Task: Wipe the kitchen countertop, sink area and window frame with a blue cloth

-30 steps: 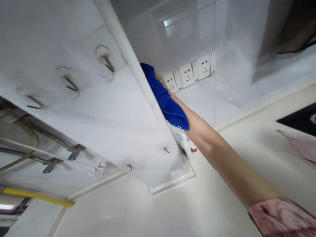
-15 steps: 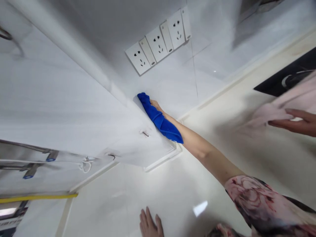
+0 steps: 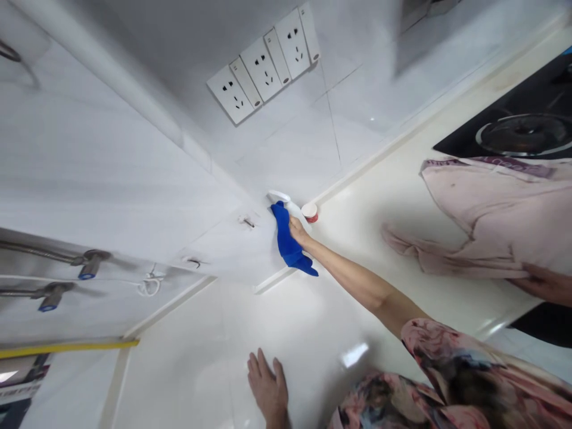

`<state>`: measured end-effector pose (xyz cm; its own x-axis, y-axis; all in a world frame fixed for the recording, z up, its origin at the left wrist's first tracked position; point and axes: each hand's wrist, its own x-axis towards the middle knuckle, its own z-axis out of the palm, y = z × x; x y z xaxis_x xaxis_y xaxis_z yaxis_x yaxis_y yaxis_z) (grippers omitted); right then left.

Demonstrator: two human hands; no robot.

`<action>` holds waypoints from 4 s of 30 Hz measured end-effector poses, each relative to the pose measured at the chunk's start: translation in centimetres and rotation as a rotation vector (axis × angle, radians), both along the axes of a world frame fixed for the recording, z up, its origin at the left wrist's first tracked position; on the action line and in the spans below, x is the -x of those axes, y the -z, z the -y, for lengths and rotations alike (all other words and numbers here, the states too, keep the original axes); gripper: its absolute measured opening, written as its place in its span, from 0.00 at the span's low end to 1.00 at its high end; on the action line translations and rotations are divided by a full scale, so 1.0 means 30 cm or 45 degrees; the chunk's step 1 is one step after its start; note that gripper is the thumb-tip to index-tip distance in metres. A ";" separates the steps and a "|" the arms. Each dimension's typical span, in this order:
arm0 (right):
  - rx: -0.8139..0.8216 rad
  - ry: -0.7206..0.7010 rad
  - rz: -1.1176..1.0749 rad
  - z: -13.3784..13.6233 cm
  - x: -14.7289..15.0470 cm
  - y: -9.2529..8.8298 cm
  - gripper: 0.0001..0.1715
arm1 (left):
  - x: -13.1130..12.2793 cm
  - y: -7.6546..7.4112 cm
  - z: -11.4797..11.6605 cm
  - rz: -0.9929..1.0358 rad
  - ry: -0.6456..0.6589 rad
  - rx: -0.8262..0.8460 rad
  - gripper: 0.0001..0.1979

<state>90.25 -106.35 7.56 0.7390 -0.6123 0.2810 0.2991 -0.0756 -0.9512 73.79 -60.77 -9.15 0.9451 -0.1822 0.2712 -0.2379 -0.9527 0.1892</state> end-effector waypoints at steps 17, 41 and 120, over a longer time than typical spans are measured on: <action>0.288 0.188 -0.352 -0.163 0.211 0.404 0.35 | -0.012 0.019 0.022 0.081 0.015 -0.036 0.35; 0.513 -0.184 -0.817 -0.236 0.657 0.394 0.22 | 0.018 0.049 -0.058 -0.100 0.266 0.096 0.32; 1.723 -1.573 0.077 -1.885 0.653 0.498 0.51 | 0.356 -0.046 -1.133 -0.127 -1.032 0.489 0.31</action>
